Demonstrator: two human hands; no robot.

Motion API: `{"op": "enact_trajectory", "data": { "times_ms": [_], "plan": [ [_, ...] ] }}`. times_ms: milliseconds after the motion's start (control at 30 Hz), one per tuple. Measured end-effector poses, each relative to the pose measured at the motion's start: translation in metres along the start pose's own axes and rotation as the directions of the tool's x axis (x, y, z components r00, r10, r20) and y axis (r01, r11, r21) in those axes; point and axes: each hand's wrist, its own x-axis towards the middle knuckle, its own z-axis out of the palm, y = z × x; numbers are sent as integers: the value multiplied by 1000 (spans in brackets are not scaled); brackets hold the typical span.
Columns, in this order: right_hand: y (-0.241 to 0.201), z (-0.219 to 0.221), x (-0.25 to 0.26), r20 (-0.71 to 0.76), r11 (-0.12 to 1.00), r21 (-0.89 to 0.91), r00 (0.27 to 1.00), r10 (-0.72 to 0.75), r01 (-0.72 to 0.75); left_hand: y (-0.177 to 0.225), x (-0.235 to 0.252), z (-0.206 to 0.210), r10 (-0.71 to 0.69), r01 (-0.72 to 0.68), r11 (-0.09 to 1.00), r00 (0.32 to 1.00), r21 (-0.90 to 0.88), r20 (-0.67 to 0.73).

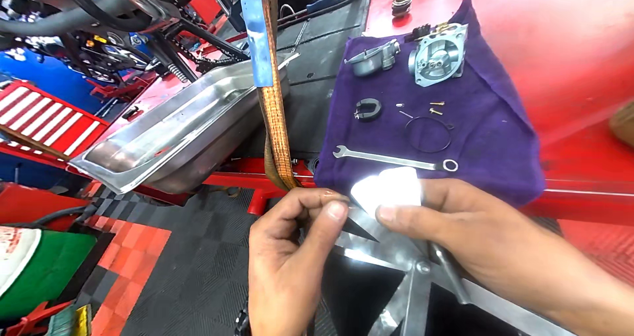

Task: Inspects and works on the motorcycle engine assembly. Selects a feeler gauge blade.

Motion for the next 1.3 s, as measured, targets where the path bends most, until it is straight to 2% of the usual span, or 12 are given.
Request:
{"op": "enact_trajectory", "data": {
  "times_ms": [400, 733, 1067, 1300],
  "plan": [
    [2, -1, 0, -8, 1000, -20, 1000, -8, 8, 4, 2, -1, 18, -18, 1000, 1000, -13, -8],
    [3, -1, 0, -15, 1000, -3, 1000, -1, 1, 8, 7, -5, 46, -46, 998, 999, 44, 11],
    [5, -1, 0, -12, 1000, -16, 1000, -22, 21, 10, -2, -7, 6, -6, 999, 1000, 38, 8],
    [6, -1, 0, -13, 1000, -14, 1000, -22, 22, 13, -7, -10, 85, -86, 994, 996, 71, 21]
  ]
}}
